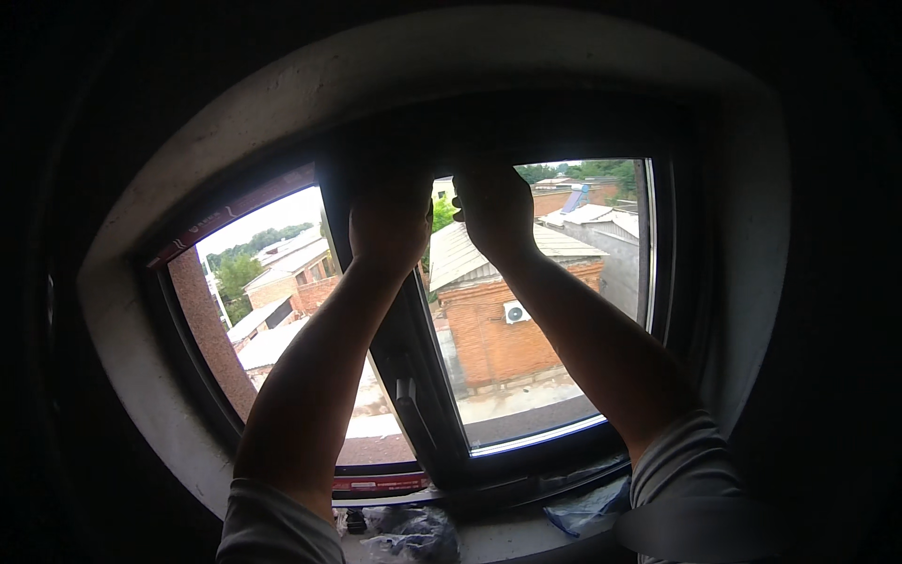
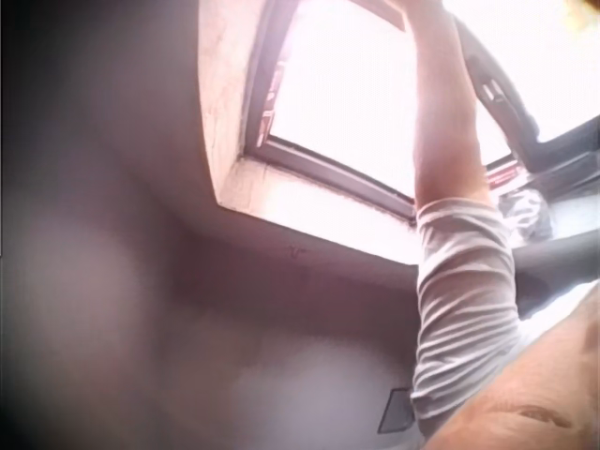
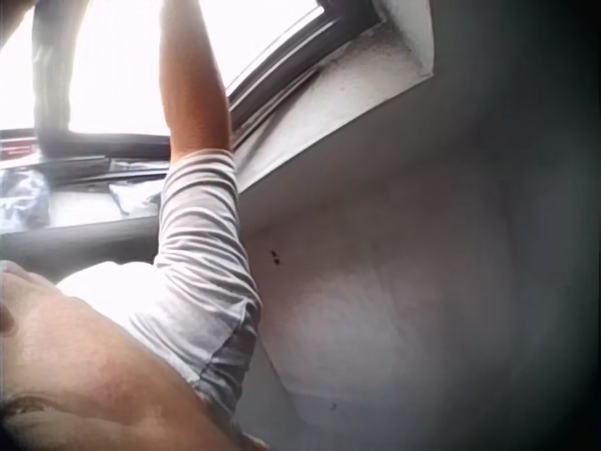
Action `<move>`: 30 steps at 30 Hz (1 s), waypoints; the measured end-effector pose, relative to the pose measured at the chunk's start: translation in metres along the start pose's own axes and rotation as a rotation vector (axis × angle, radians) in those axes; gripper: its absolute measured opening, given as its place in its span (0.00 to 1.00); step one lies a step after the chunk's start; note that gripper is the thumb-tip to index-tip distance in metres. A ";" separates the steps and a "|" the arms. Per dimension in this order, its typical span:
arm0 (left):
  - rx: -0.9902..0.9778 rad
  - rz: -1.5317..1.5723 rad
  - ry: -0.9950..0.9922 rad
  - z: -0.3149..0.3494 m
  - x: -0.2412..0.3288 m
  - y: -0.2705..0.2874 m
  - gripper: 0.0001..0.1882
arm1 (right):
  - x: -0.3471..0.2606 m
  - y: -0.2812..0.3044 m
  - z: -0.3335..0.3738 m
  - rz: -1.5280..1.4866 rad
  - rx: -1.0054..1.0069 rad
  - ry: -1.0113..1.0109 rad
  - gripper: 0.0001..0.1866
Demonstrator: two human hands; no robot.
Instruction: The person installs a window sash into a frame, aligns and secures it with both hands, and handles small hardware pieces and plastic-wrapped parts on the windowsill. The person repeatedly adjusts the sash position and checks fit against the frame.
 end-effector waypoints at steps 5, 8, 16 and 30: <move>-0.001 0.011 -0.003 0.001 0.001 -0.001 0.01 | 0.002 -0.006 -0.002 -0.422 0.081 -0.297 0.10; -0.046 0.006 0.021 -0.001 0.002 0.000 0.01 | 0.000 -0.009 -0.002 -0.404 0.100 -0.307 0.09; -0.131 -0.011 0.057 0.000 -0.001 -0.005 0.01 | 0.000 -0.008 0.001 -0.235 0.098 -0.113 0.12; -0.084 -0.008 0.006 -0.001 0.001 -0.003 0.01 | 0.006 -0.010 -0.009 -0.099 0.011 0.061 0.14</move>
Point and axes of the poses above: each hand's wrist, its own z-axis away from the middle knuckle, its own y-axis out of the back of the hand, x = y × z, the point moved 5 cm from there along -z, towards the middle knuckle, and after that the axes turned 4 degrees about -y, right-handed, at the moved point
